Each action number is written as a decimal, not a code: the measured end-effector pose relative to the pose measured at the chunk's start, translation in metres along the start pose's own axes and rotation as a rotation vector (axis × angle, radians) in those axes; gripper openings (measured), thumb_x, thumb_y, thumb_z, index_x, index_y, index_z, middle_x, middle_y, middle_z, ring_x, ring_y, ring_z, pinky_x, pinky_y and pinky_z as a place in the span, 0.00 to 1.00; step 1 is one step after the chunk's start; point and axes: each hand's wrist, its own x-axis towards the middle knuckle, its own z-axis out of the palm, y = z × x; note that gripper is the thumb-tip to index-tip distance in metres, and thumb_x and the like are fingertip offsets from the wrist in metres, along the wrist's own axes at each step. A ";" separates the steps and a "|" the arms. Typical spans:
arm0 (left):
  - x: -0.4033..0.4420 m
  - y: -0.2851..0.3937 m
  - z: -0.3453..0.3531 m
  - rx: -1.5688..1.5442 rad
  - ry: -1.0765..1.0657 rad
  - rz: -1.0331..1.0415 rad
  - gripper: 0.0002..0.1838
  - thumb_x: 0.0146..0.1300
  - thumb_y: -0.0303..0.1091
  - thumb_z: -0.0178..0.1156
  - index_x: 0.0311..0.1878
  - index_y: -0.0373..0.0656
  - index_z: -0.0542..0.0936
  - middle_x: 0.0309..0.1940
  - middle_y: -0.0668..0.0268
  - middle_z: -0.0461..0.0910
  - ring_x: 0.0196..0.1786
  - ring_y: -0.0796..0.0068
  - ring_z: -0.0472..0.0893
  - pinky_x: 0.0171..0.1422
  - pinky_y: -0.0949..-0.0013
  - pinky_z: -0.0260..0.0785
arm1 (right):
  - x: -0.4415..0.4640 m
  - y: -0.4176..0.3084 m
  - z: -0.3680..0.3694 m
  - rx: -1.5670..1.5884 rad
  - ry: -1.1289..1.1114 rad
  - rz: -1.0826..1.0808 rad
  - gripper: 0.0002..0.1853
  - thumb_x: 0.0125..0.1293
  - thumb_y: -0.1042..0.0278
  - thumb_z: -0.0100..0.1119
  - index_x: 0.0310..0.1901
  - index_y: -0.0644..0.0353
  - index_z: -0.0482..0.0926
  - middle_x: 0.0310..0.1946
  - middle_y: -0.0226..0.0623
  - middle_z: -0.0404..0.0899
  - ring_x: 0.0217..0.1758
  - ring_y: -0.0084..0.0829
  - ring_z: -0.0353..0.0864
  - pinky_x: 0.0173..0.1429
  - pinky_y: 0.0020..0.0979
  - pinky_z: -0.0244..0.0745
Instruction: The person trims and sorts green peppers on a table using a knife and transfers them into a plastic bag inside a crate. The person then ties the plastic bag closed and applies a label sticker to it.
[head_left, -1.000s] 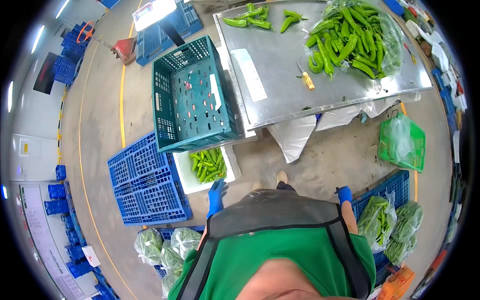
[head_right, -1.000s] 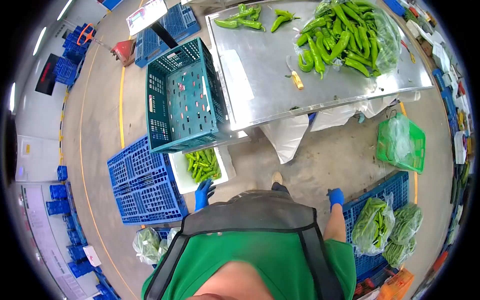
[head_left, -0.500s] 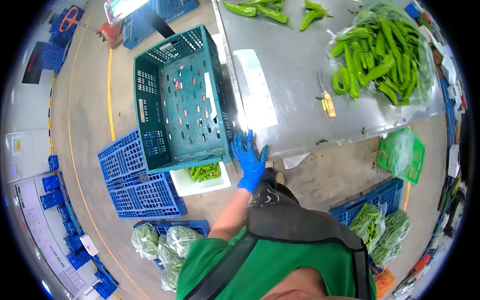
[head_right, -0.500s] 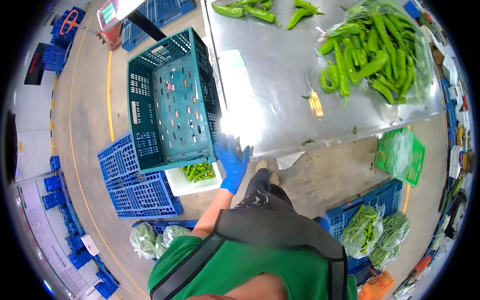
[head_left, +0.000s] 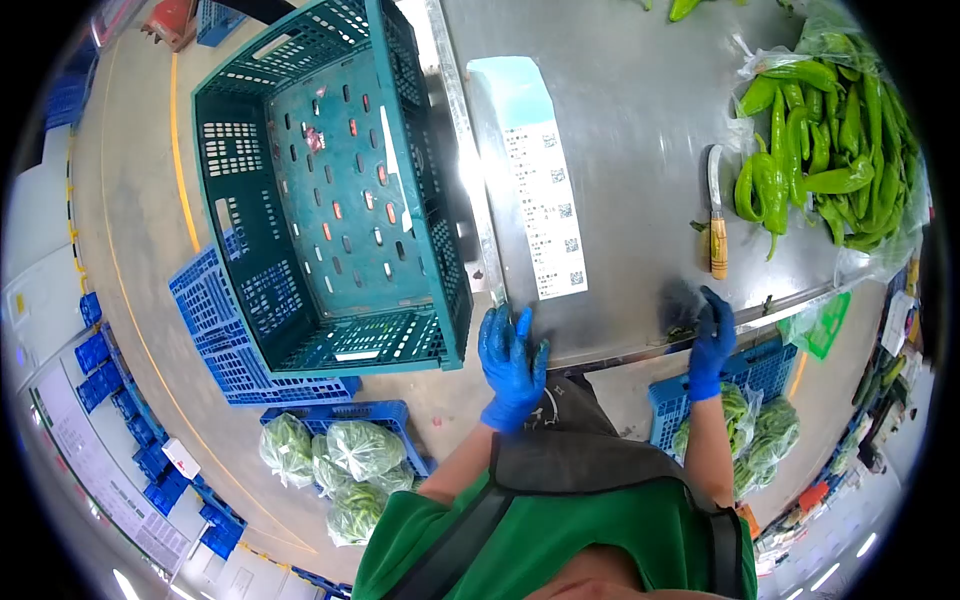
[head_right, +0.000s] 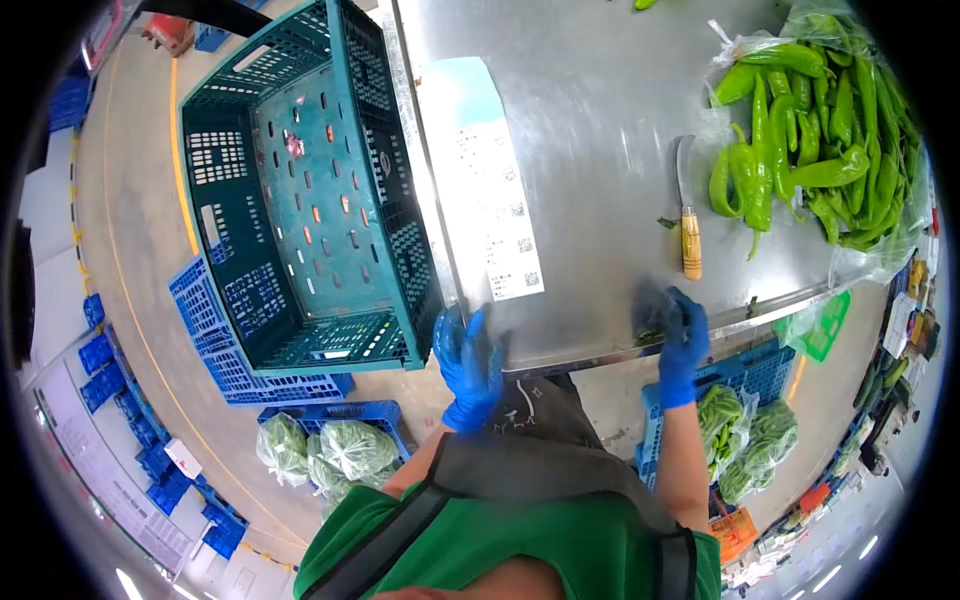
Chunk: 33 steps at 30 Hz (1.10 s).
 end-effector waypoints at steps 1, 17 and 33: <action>0.001 -0.001 0.000 -0.003 -0.006 0.006 0.28 0.50 0.33 0.63 0.58 0.44 0.72 0.61 0.50 0.62 0.64 0.49 0.60 0.66 0.55 0.53 | 0.003 0.000 0.015 0.015 -0.011 -0.017 0.11 0.64 0.77 0.49 0.45 0.64 0.77 0.44 0.39 0.79 0.46 0.27 0.76 0.53 0.27 0.69; 0.005 0.003 0.002 0.109 -0.038 -0.071 0.20 0.53 0.38 0.61 0.52 0.47 0.79 0.57 0.54 0.68 0.61 0.51 0.64 0.64 0.56 0.55 | 0.009 -0.007 0.024 -0.154 -0.008 -0.048 0.09 0.62 0.74 0.52 0.43 0.62 0.79 0.38 0.39 0.81 0.38 0.32 0.82 0.44 0.28 0.74; 0.010 0.018 0.003 0.175 0.000 0.022 0.19 0.55 0.31 0.60 0.52 0.42 0.76 0.57 0.48 0.65 0.62 0.49 0.61 0.64 0.53 0.53 | 0.006 0.000 0.019 0.075 0.054 -0.137 0.09 0.59 0.69 0.57 0.40 0.61 0.80 0.33 0.40 0.82 0.33 0.31 0.82 0.38 0.27 0.75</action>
